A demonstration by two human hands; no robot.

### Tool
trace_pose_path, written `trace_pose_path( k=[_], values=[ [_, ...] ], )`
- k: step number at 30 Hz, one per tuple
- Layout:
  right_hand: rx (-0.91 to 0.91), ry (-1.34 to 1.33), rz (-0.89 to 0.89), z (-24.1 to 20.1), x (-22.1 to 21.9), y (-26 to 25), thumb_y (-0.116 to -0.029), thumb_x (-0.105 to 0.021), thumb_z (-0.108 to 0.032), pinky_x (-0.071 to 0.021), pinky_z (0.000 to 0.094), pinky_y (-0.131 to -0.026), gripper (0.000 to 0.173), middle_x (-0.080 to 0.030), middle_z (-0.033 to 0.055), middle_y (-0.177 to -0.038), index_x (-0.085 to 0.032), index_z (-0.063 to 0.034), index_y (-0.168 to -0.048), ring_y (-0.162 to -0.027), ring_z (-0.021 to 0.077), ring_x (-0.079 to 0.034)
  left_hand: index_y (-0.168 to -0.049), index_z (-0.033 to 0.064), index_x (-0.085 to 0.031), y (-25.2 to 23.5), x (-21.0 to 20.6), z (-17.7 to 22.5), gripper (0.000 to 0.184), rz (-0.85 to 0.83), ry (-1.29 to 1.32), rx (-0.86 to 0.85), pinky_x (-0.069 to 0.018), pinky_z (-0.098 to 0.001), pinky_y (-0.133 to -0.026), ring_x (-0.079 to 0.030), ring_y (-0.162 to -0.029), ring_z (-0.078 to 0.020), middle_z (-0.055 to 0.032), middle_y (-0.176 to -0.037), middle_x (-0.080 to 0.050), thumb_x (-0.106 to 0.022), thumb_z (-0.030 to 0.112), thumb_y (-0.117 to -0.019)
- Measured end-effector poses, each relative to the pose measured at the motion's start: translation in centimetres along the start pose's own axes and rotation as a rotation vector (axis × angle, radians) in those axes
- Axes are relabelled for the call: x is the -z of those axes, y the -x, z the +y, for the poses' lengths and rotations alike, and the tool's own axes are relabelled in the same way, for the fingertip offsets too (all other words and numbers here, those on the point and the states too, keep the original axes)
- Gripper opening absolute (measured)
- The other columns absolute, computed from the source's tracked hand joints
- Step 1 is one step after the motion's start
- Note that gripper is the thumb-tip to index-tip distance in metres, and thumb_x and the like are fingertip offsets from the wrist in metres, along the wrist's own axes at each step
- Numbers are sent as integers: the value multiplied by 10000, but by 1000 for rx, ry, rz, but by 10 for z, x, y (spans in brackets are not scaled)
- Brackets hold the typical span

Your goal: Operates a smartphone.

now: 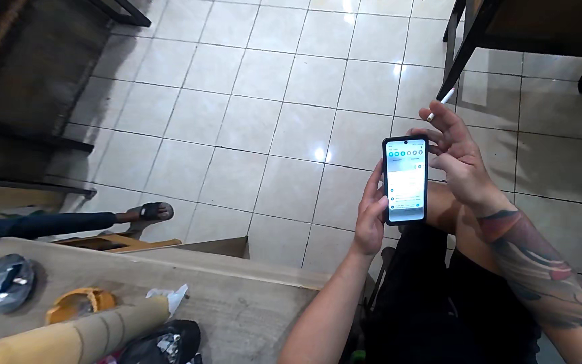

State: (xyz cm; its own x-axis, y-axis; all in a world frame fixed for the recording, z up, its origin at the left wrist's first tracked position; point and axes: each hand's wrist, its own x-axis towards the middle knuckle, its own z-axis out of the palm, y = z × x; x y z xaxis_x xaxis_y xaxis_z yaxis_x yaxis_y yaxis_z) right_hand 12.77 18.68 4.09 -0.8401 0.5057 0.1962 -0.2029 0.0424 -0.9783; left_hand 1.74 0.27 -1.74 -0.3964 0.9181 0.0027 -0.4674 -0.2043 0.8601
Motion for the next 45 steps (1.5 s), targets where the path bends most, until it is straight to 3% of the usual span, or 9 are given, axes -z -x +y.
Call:
trace_pose_path(
  k=[12,19,23,29,34,45],
  values=[
    [-8,37,22,3,-1,0,-923,-448,66,-537,440,-1065,764,-353,70,-1639,-232,-139,-1627,-1389,273,-511,-1634,320,-196,0,-1,0,690,-4,-1,1,-560,-464,-920,-631,-1175,-249,-126,-1463,-533,-441,423,-998],
    [-7,127,50,2,-2,1,-944,-481,13,-568,415,-992,742,-382,36,-1623,-253,-169,-1627,-1326,247,-556,-1631,319,-208,0,-1,1,685,7,-4,-6,-573,-446,-884,-646,-1141,-239,-124,-1442,-550,-439,424,-995],
    [-16,139,64,0,-2,2,-981,-480,-23,-564,397,-995,716,-363,25,-1632,-239,-190,-1633,-1329,238,-552,-1632,313,-204,0,0,1,671,0,-2,-16,-562,-463,-919,-625,-1188,-250,-122,-1476,-520,-420,420,-1006],
    [55,105,83,9,3,-6,-978,-537,-47,-554,413,-1033,683,-407,103,-1595,-270,-86,-1606,-1336,280,-546,-1628,307,-217,0,0,2,670,12,-11,-24,-566,-458,-904,-635,-1163,-250,-135,-1455,-534,-422,423,-1001],
    [60,98,62,8,3,-6,-956,-575,-32,-559,410,-1029,723,-401,107,-1601,-263,-73,-1606,-1329,281,-554,-1627,303,-216,-1,-1,2,666,22,-4,-32,-567,-473,-910,-634,-1172,-264,-141,-1450,-536,-407,435,-1003],
    [109,87,34,10,2,-6,-970,-667,-151,-581,406,-985,799,-355,125,-1626,-204,-52,-1614,-1285,288,-586,-1630,317,-201,0,0,2,661,25,-1,-34,-559,-480,-923,-619,-1201,-268,-133,-1478,-515,-396,459,-1014]
  ],
)
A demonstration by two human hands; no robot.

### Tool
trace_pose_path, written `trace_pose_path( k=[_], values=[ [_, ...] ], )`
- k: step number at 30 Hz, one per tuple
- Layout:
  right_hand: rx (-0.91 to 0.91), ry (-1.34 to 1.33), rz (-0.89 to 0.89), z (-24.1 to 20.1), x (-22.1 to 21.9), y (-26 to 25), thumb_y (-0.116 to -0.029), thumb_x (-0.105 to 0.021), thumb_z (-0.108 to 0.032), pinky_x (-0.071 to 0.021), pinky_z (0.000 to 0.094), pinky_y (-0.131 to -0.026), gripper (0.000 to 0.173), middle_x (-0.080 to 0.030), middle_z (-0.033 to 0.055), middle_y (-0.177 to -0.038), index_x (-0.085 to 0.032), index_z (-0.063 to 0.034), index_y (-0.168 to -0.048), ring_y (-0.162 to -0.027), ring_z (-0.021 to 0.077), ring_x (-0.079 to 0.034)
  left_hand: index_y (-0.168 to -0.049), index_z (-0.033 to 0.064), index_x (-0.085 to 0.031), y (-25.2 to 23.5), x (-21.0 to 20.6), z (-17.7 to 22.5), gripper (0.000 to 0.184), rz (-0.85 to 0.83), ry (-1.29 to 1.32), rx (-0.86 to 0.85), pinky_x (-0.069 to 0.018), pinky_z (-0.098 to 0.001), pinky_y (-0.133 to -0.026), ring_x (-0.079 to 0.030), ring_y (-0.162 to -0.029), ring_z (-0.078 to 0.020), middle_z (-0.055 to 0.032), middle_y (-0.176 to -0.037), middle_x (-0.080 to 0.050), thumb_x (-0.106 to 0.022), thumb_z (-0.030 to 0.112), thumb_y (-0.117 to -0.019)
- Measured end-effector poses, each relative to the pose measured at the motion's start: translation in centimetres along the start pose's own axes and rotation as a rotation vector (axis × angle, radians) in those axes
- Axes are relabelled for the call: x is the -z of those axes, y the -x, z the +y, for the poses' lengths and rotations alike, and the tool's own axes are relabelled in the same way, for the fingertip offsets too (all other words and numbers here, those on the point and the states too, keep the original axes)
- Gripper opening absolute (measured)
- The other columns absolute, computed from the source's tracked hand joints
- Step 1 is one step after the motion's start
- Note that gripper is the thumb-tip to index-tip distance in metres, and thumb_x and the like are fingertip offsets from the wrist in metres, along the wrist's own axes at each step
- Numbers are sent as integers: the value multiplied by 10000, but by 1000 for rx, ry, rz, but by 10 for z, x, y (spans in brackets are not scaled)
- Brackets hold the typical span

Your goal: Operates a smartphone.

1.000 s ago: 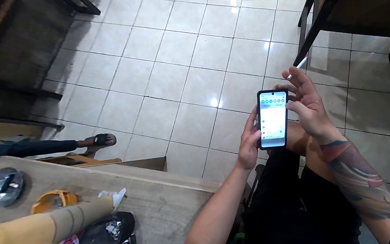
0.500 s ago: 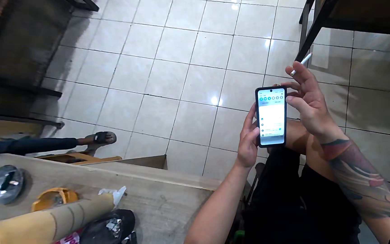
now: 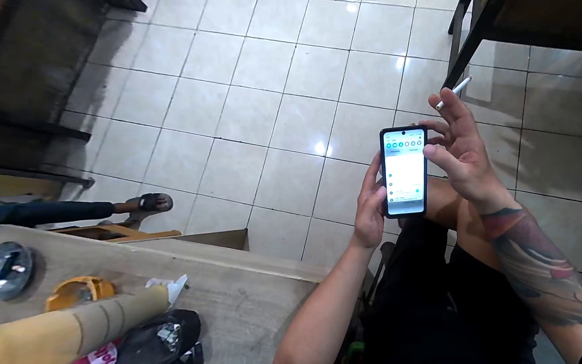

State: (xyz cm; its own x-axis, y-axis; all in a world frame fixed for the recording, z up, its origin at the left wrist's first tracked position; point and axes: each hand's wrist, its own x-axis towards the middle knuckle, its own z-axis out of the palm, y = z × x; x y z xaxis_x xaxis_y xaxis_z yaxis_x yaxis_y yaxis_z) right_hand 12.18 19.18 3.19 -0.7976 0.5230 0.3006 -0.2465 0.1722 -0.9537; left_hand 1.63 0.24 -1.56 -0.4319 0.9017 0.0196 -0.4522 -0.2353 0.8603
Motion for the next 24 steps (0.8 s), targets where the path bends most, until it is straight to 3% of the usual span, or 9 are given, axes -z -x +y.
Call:
trace_pose_path(
  k=[3,8,17,21,24],
  values=[
    [-46,7,-9,-6,-2,4,-968,-657,-164,-589,386,-952,813,-335,70,-1645,-187,-120,-1630,-1269,256,-597,-1626,324,-214,0,0,0,657,8,-2,4,-566,-475,-908,-628,-1182,-259,-121,-1468,-524,-399,460,-1011],
    [12,7,-4,2,0,-1,-954,-692,-155,-586,429,-986,834,-356,138,-1622,-194,-47,-1614,-1293,306,-583,-1628,320,-210,1,0,0,653,4,-9,-7,-568,-474,-905,-625,-1187,-256,-122,-1469,-523,-394,442,-1013],
    [5,17,-8,0,0,0,-958,-669,-122,-586,418,-979,809,-358,132,-1620,-201,-52,-1615,-1283,296,-585,-1639,294,-190,1,0,0,661,-12,-13,-12,-560,-477,-932,-604,-1226,-255,-116,-1518,-479,-383,420,-1019],
    [-65,29,-22,-9,-2,7,-969,-616,-111,-596,372,-918,795,-332,42,-1643,-187,-162,-1636,-1224,227,-618,-1641,310,-183,2,-1,0,699,18,-41,5,-568,-439,-909,-633,-1166,-217,-101,-1474,-523,-420,285,-983],
    [-54,11,-20,-7,-2,5,-968,-622,-96,-590,388,-953,797,-331,61,-1647,-186,-134,-1634,-1266,253,-599,-1641,311,-178,4,-3,2,792,39,-75,12,-573,-454,-893,-648,-1124,-240,-128,-1429,-552,-478,123,-933]
  ],
)
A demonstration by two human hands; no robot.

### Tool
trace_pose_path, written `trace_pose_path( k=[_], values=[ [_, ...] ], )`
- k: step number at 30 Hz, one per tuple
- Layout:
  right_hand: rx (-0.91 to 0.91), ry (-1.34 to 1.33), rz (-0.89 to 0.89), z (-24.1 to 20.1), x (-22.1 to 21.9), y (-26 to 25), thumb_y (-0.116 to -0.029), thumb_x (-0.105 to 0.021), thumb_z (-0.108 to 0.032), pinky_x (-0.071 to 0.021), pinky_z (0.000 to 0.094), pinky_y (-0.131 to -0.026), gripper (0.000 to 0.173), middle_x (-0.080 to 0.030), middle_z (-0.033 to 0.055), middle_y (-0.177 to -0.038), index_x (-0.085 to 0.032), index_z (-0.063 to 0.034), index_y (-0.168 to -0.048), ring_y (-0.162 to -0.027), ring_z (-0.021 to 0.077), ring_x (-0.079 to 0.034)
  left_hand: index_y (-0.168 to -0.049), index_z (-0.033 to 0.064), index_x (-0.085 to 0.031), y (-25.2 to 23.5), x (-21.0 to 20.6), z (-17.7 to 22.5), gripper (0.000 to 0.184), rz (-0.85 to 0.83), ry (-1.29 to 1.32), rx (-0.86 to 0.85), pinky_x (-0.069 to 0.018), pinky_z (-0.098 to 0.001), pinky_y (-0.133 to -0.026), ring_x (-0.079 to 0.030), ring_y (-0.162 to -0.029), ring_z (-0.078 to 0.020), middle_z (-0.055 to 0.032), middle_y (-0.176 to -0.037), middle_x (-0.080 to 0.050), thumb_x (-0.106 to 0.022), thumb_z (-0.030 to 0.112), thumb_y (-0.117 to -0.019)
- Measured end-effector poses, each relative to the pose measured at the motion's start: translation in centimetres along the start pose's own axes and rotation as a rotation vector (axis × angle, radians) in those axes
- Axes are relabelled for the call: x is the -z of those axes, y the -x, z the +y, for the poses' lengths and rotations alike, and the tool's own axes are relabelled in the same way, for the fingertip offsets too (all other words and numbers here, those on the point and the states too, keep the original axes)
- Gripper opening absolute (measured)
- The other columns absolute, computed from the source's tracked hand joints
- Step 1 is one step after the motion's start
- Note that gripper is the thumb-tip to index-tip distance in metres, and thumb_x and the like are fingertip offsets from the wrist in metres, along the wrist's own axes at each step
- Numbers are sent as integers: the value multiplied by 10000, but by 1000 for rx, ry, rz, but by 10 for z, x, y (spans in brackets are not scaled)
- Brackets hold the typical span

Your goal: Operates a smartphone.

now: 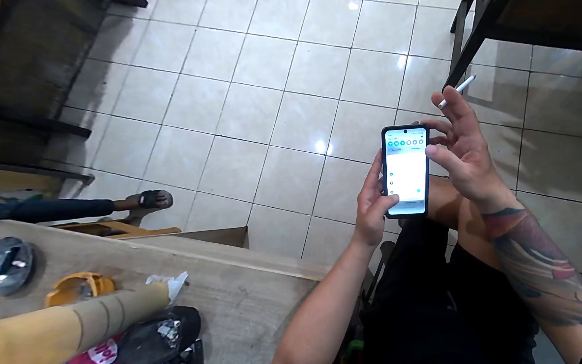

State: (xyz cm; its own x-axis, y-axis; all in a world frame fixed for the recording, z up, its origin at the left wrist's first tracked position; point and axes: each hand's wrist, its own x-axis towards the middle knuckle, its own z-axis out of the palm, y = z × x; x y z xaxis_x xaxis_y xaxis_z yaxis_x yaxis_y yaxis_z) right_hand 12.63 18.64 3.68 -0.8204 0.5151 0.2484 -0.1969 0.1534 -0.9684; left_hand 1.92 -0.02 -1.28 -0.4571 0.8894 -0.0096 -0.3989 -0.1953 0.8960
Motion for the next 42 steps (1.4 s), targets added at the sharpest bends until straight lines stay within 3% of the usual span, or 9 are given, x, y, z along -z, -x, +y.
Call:
trace_pose_path(
  k=[3,7,11,13,18,23,28,32,42],
  values=[
    [62,-13,17,7,1,-5,-962,-646,-89,-582,428,-1000,787,-360,137,-1618,-205,-50,-1613,-1297,311,-580,-1638,277,-196,-1,-3,2,826,20,-31,-26,-581,-463,-886,-658,-1099,-259,-152,-1408,-556,-486,22,-908],
    [-3,3,-2,-2,-1,2,-968,-613,-94,-595,387,-936,795,-331,56,-1649,-183,-140,-1635,-1270,255,-598,-1633,283,-221,-1,-8,5,844,80,-99,-15,-607,-455,-849,-691,-1048,-278,-158,-1354,-600,-552,-49,-930],
    [-10,2,-5,-3,-1,2,-968,-603,-81,-601,388,-925,792,-332,53,-1644,-183,-143,-1636,-1253,251,-605,-1623,321,-231,-2,-12,7,1036,105,-137,15,-630,-488,-816,-704,-1025,-320,-168,-1306,-631,-767,-61,-824],
    [-6,5,2,-2,-1,2,-964,-603,-74,-600,390,-934,791,-335,60,-1641,-185,-135,-1633,-1253,252,-607,-1628,314,-213,-2,-11,7,1064,81,-122,7,-629,-488,-828,-701,-1037,-320,-171,-1313,-624,-789,-47,-810],
    [-13,21,10,-3,0,2,-977,-607,-92,-589,385,-954,779,-332,39,-1648,-193,-150,-1635,-1261,244,-601,-1641,270,-171,-2,-4,1,816,-8,-49,-28,-585,-474,-909,-661,-1119,-288,-167,-1406,-556,-593,100,-963],
    [-17,43,12,-2,0,2,-982,-616,-116,-584,378,-954,781,-344,32,-1641,-195,-162,-1637,-1258,232,-600,-1634,312,-193,-1,1,-2,760,-9,-11,-8,-569,-460,-897,-645,-1133,-247,-133,-1420,-557,-471,136,-949],
    [-25,47,13,-3,0,2,-981,-619,-122,-587,361,-937,779,-338,13,-1644,-200,-177,-1636,-1240,213,-607,-1631,332,-194,-2,1,-1,738,-2,10,13,-577,-448,-872,-657,-1106,-234,-127,-1401,-575,-444,180,-953],
    [48,47,26,5,2,-4,-953,-665,-100,-586,409,-987,794,-374,117,-1617,-223,-58,-1611,-1284,279,-592,-1629,318,-205,-1,0,0,725,-2,10,0,-587,-440,-842,-661,-1098,-227,-121,-1409,-574,-443,220,-952],
    [93,68,13,8,3,-6,-897,-734,-105,-569,428,-1024,885,-376,148,-1611,-213,-21,-1607,-1338,305,-553,-1635,324,-189,-1,0,0,711,-6,37,-15,-583,-430,-854,-649,-1118,-213,-109,-1434,-552,-418,247,-966]
  ],
)
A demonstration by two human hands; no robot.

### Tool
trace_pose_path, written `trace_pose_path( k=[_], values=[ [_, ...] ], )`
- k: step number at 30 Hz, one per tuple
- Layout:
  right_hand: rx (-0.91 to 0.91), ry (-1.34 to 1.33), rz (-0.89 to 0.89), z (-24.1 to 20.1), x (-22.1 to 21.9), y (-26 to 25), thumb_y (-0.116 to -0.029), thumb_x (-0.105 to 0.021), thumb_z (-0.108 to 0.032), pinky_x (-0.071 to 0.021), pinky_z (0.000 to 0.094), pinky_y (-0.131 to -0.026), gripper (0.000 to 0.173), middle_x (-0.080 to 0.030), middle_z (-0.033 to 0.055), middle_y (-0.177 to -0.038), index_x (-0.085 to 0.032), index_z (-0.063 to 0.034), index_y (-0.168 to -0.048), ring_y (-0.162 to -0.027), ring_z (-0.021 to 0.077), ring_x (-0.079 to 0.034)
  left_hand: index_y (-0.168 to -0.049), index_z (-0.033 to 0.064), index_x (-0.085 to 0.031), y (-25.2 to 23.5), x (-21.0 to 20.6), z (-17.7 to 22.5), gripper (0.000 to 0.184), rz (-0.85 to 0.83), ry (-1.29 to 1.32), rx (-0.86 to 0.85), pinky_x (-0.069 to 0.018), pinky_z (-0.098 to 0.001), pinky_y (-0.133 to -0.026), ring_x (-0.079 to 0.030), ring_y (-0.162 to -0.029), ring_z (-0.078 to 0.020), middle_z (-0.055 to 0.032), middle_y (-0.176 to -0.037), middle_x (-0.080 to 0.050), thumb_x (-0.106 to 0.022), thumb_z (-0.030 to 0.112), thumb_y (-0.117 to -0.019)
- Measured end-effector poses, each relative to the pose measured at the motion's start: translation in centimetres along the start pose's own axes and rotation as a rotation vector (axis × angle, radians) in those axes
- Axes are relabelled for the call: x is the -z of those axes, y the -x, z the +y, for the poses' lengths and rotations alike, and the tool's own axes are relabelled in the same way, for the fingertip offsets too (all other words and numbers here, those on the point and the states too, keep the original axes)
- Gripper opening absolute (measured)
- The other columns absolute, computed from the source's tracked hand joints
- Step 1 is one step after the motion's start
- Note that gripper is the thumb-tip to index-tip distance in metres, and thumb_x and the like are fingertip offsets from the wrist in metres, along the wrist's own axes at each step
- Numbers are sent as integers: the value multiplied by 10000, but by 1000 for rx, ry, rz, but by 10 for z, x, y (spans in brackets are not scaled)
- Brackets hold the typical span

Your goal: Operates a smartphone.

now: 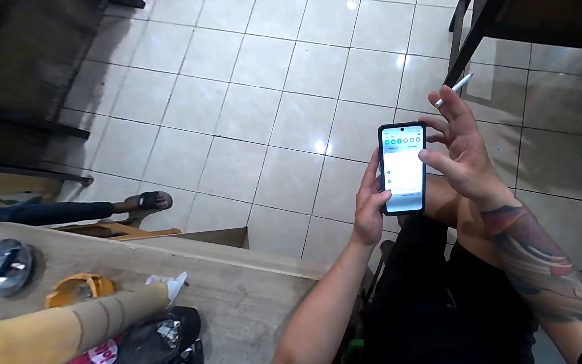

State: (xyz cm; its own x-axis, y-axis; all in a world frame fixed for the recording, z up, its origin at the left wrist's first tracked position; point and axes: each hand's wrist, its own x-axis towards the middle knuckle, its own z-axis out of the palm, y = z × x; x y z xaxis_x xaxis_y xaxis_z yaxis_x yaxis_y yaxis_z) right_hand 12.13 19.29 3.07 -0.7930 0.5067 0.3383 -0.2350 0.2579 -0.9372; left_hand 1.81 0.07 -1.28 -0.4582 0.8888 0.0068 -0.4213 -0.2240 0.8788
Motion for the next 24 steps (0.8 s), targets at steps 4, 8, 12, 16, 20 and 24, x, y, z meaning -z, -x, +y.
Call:
trace_pose_path(
  k=[4,8,12,16,20,24],
  values=[
    [-4,72,7,-1,-1,1,-913,-726,-149,-543,426,-1050,866,-386,127,-1613,-224,-34,-1609,-1364,278,-530,-1634,332,-180,1,1,-1,720,-3,-5,6,-579,-448,-868,-640,-1146,-225,-112,-1453,-536,-423,253,-961],
    [-95,244,33,-11,-2,7,-957,-676,-201,-472,409,-1107,822,-375,34,-1636,-216,-136,-1634,-1425,204,-465,-1626,353,-199,-1,1,-2,715,-8,-24,64,-578,-433,-867,-649,-1126,-217,-95,-1457,-537,-441,269,-958],
    [-107,285,65,-10,2,5,-963,-680,-233,-430,428,-1155,814,-353,34,-1648,-225,-139,-1632,-1468,202,-410,-1627,326,-215,-1,3,-5,706,-72,-37,82,-573,-442,-887,-647,-1129,-228,-112,-1451,-540,-452,258,-965],
    [-114,276,78,-11,1,6,-949,-691,-222,-468,407,-1099,829,-378,29,-1629,-230,-154,-1634,-1410,188,-466,-1627,342,-214,-1,3,-6,724,-114,-25,104,-565,-453,-908,-638,-1155,-245,-126,-1464,-532,-493,273,-962],
    [-111,194,42,-10,0,6,-938,-693,-166,-541,379,-997,839,-364,13,-1636,-225,-179,-1634,-1304,191,-557,-1623,340,-220,-2,2,-6,727,-140,-35,110,-557,-469,-924,-633,-1157,-258,-139,-1445,-539,-497,257,-956],
    [-146,127,17,-12,-3,8,-908,-735,-129,-612,366,-899,897,-384,-1,-1613,-227,-244,-1638,-1194,195,-635,-1622,334,-233,-1,3,-7,725,-162,-61,133,-551,-463,-928,-635,-1152,-252,-131,-1439,-554,-497,269,-950]
  ],
)
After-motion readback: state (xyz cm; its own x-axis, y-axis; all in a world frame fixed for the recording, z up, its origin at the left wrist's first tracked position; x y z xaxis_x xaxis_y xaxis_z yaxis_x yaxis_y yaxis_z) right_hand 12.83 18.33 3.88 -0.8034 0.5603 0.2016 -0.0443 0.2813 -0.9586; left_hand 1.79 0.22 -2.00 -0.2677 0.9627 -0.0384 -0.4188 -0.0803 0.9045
